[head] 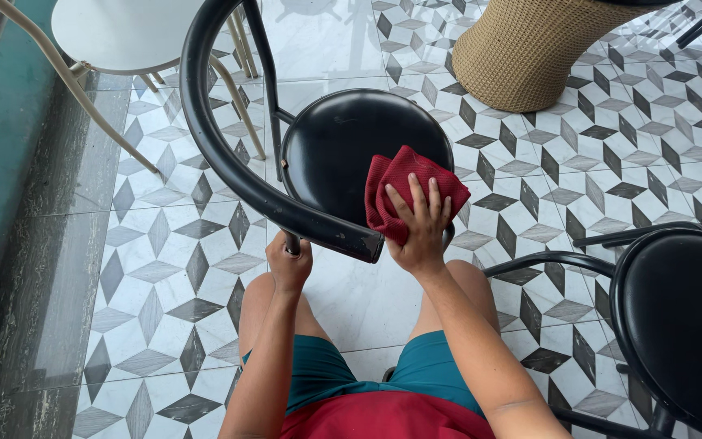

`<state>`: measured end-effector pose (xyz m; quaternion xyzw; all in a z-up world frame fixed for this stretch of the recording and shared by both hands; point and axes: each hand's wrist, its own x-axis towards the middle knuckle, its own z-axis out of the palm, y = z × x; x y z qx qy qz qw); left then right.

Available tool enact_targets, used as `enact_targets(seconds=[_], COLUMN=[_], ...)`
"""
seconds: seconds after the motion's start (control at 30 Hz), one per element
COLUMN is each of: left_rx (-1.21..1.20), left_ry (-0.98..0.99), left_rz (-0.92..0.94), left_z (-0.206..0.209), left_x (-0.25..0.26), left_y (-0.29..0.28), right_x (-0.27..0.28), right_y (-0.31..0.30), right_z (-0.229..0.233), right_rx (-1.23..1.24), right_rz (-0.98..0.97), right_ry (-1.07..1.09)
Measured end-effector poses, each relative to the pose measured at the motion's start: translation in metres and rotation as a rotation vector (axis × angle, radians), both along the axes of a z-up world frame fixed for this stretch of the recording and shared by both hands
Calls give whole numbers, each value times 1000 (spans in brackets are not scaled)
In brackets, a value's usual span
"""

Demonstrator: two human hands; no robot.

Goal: The person kneels on the floor and wipes a black chair with a red cloth, cleaning the seat, armrests, and frame. They then move the chair and repeat the wiping process on another chair.

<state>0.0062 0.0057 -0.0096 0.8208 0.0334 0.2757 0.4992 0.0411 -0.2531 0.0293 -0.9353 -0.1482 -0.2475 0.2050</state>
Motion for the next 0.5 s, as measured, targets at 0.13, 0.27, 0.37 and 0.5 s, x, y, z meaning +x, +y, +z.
enact_targets(seconds=[0.13,0.27,0.37,0.5], left_rx=[10,83,173,-34], left_ry=[-32,-31,-179,29], left_rz=[18,7,-132,-101], left_z=[-3,7,10,2], left_x=[9,16,14,13], left_y=[3,4,8,17], right_x=[29,36,19,3], right_y=[-34,-72,-91,-97], right_z=[-18,-42,-65,-87], right_rx=[300,603,671,768], right_rz=[-10,177,246,177], right_ry=[39,216,387,461])
